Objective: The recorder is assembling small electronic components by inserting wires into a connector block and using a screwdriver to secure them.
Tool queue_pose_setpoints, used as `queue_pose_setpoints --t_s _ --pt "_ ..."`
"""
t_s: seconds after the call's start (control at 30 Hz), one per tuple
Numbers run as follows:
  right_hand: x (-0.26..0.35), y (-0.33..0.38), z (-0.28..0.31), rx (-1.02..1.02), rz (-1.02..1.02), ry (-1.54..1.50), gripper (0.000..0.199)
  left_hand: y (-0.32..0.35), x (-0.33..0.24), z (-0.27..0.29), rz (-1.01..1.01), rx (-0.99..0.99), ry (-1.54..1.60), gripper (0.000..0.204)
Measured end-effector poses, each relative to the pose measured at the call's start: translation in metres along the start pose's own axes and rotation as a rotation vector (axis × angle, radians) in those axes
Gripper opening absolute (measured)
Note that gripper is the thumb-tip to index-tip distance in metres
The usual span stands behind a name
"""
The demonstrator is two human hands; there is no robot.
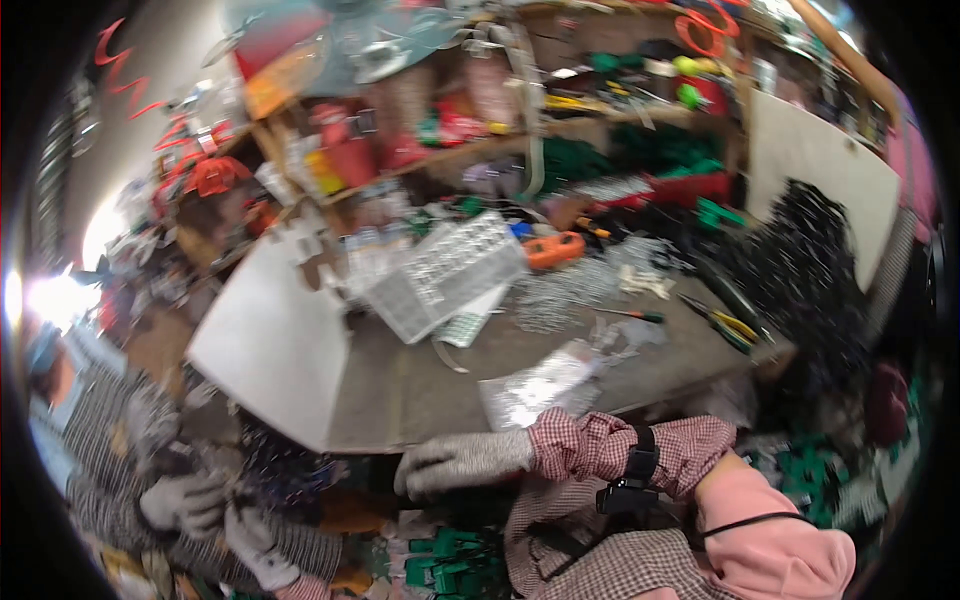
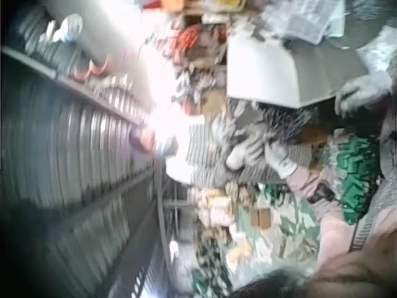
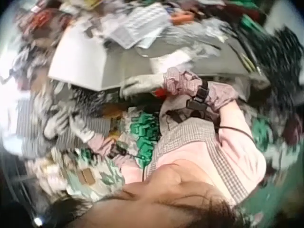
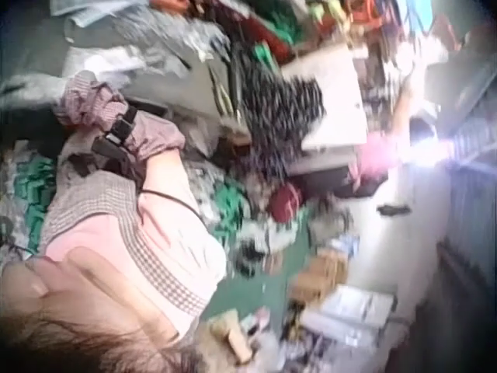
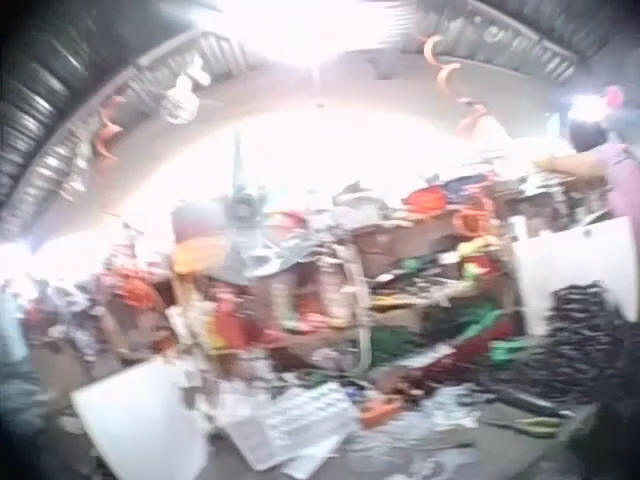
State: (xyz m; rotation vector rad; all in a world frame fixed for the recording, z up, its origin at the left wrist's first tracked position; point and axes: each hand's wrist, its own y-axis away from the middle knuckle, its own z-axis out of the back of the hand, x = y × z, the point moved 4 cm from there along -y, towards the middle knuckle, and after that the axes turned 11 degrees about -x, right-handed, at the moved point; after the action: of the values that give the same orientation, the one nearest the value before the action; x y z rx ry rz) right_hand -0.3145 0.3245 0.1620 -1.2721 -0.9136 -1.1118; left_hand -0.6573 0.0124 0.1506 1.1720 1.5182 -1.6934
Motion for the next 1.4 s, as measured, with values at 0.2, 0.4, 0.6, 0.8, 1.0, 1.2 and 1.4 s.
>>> queue_pose_setpoints --t_s 0.2,0.4,0.6,0.8,1.0,1.2,1.4 --pt "-0.028 0.085 0.048 -0.087 -0.118 0.064 0.041 -0.046 0.035 -0.067 0.124 0.102 0.249 0.037" --pt "-0.016 0.166 0.117 -0.373 -0.22 -0.022 0.043 -0.062 0.025 -0.095 0.234 0.095 0.51 0.038" --pt "-0.005 0.226 0.202 -0.81 -0.152 0.096 0.029 -0.076 0.014 -0.113 0.359 0.059 0.754 0.039" --pt "-0.044 0.269 0.298 -1.292 -0.351 0.524 0.028 -0.076 -0.019 -0.079 0.405 -0.047 0.98 0.04" --pt "-0.069 0.241 0.329 -1.123 -0.541 1.238 0.03 0.086 -0.095 -0.27 0.266 0.005 -0.131 0.038" --pt "-0.087 0.25 0.346 -1.107 -0.645 1.356 0.022 0.227 -0.142 -0.516 -0.692 1.318 -0.287 0.048" --pt "-0.057 0.253 0.33 -1.373 -0.284 0.882 0.032 0.251 -0.097 -0.59 -0.242 1.511 -0.332 0.032"
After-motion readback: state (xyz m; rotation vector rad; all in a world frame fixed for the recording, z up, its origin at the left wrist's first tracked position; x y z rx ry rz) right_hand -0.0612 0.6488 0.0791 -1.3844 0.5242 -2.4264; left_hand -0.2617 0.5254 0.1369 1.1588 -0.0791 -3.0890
